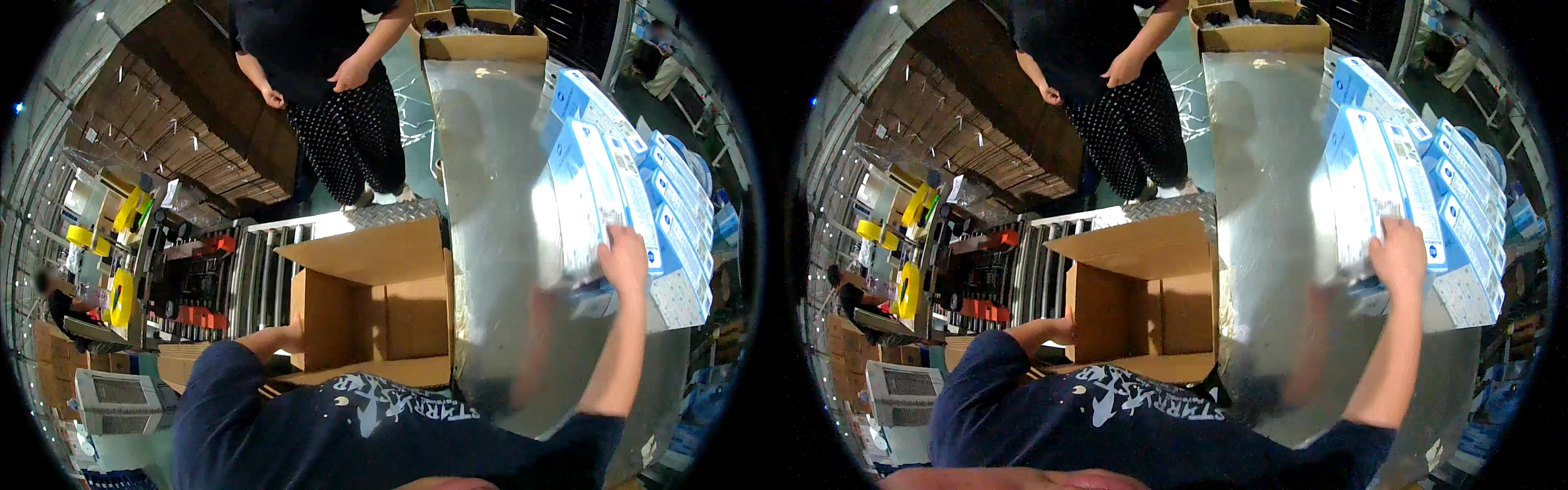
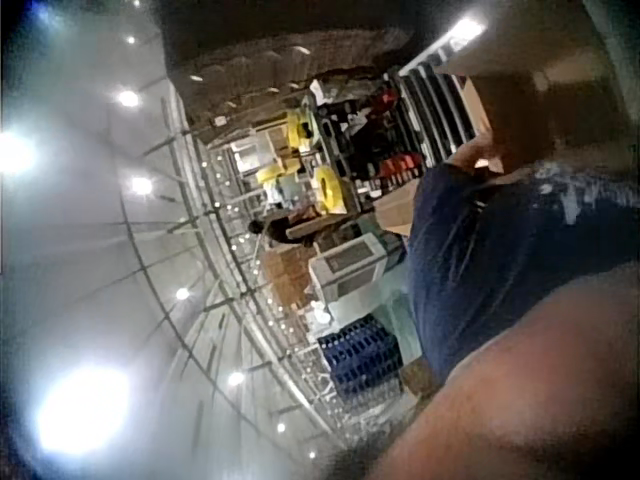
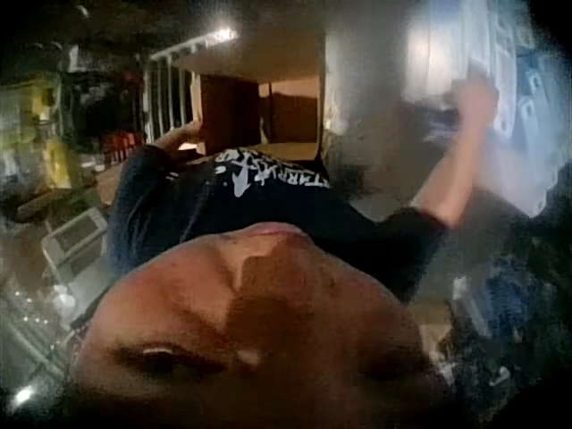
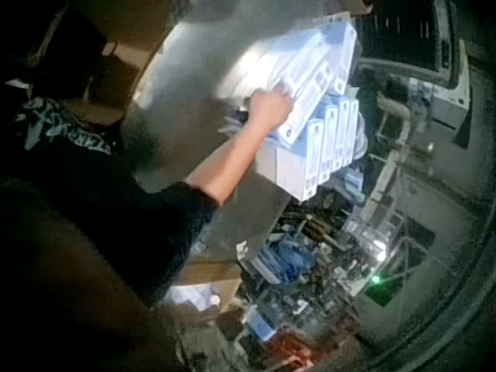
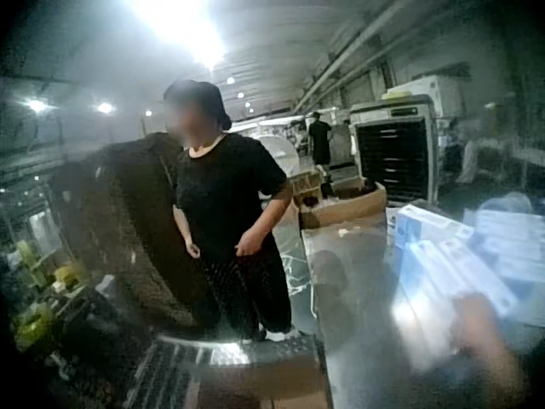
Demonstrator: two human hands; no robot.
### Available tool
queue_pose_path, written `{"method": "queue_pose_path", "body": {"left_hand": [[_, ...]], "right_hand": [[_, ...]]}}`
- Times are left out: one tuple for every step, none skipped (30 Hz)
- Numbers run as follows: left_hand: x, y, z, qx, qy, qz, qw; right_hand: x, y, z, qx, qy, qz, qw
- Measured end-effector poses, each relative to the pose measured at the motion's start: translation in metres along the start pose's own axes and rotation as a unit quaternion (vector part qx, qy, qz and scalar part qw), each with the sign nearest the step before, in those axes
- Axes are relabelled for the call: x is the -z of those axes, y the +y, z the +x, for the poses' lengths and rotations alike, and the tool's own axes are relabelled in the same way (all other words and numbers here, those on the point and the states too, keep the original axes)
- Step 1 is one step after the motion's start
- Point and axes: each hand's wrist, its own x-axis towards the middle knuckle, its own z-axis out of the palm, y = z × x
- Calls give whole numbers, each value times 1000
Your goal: The person places packaged items into cardboard boxes, folds the box flaps, and moves the filled boxes onto a conveyor belt in a warehouse setting.
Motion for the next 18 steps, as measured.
{"method": "queue_pose_path", "body": {"left_hand": [[-6, -8, 2, -36, -4, 37, 999], [3, -25, 4, -168, 142, 15, 975], [84, 29, -12, -114, -74, 174, 975], [59, -25, 40, -145, -85, 236, 957], [155, 66, 14, -206, -102, 201, 952], [210, 141, -23, -223, 106, 197, 949], [232, 182, -35, -339, 238, 71, 907], [242, 207, -30, -329, 269, 25, 905], [267, 250, -47, -352, 258, 14, 900], [283, 282, -45, -410, 294, 44, 862], [294, 306, -33, -476, 350, 62, 804], [308, 336, -30, -487, 367, 74, 789], [317, 364, -7, -530, 429, 48, 730], [328, 393, -7, -495, 435, 65, 749], [336, 417, -11, -462, 438, 83, 766], [339, 426, -2, -407, 442, 101, 793], [339, 437, 6, -366, 436, 123, 813], [338, 450, -3, -341, 437, 167, 816]], "right_hand": [[14, 11, 2, -51, -69, 82, 993], [23, 30, 1, -113, -141, 161, 970], [22, 64, -1, -120, -62, 89, 987], [15, 87, 14, -92, 15, 28, 995], [4, 119, 8, -122, 45, -32, 991], [-41, 180, 14, -138, 75, 45, 987], [-79, 219, 29, -131, 106, 129, 977], [-76, 184, 43, -135, 80, 152, 976], [-62, 153, 40, -156, 58, 166, 972], [-65, 149, 35, -130, 65, 154, 977], [-65, 128, 31, -94, 85, 132, 983], [-58, 109, 20, -88, 34, 229, 969], [-62, 98, 2, -62, 59, 271, 959], [-50, 79, -16, -42, 48, 275, 959], [-53, 77, -31, 22, 63, 304, 950], [-26, 57, -37, -33, -98, 391, 915], [3, 46, -46, -103, -253, 459, 845], [-6, 75, -51, -63, -139, 407, 900]]}}
